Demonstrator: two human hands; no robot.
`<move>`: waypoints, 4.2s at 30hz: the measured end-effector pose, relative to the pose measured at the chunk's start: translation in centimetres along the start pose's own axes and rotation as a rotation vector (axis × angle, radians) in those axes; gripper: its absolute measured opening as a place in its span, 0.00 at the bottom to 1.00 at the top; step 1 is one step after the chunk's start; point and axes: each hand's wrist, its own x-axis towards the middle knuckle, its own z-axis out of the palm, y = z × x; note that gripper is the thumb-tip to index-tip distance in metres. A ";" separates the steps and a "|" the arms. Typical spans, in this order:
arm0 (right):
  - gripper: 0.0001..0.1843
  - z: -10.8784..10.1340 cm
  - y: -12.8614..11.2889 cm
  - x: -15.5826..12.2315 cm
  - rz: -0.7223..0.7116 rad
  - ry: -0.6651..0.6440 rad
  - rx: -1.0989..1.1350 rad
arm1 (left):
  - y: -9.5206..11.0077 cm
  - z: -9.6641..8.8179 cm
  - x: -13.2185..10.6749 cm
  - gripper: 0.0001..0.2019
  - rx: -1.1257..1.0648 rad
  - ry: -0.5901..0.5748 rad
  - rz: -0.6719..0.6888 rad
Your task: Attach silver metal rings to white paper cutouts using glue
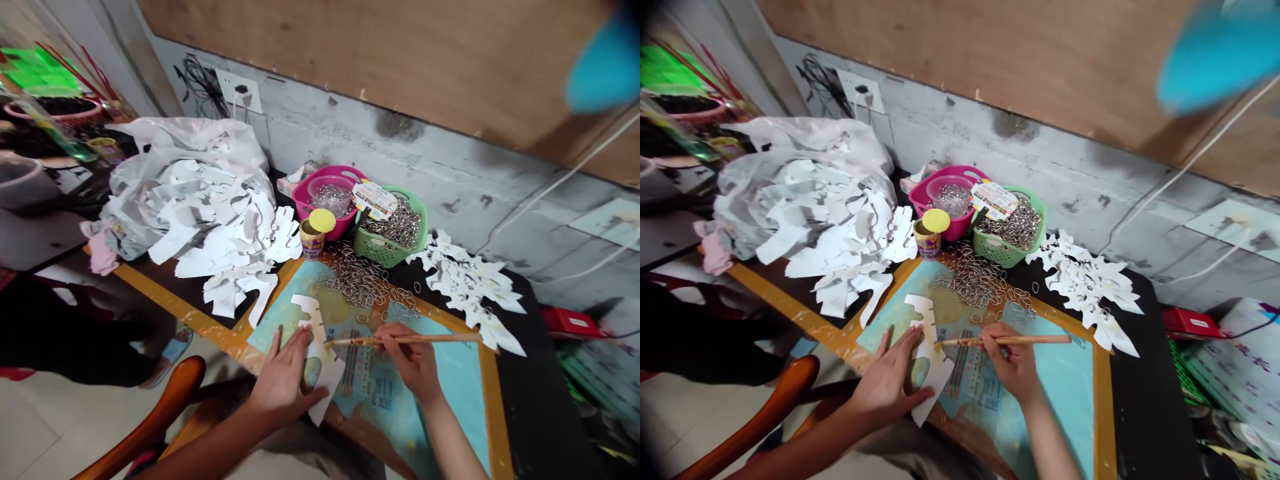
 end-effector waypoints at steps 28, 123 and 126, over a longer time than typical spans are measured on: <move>0.10 -0.1 -0.6 -1.6 -0.169 -0.016 -0.123 | 0.2 -0.1 -0.1 0.51 0.014 0.000 -0.015; 0.12 2.0 2.7 7.1 0.150 -0.034 0.147 | -4.9 -3.0 5.0 0.53 0.008 0.061 0.095; 0.11 2.0 2.7 7.1 0.155 -0.022 0.147 | -4.8 -2.6 4.9 0.58 0.026 0.062 0.091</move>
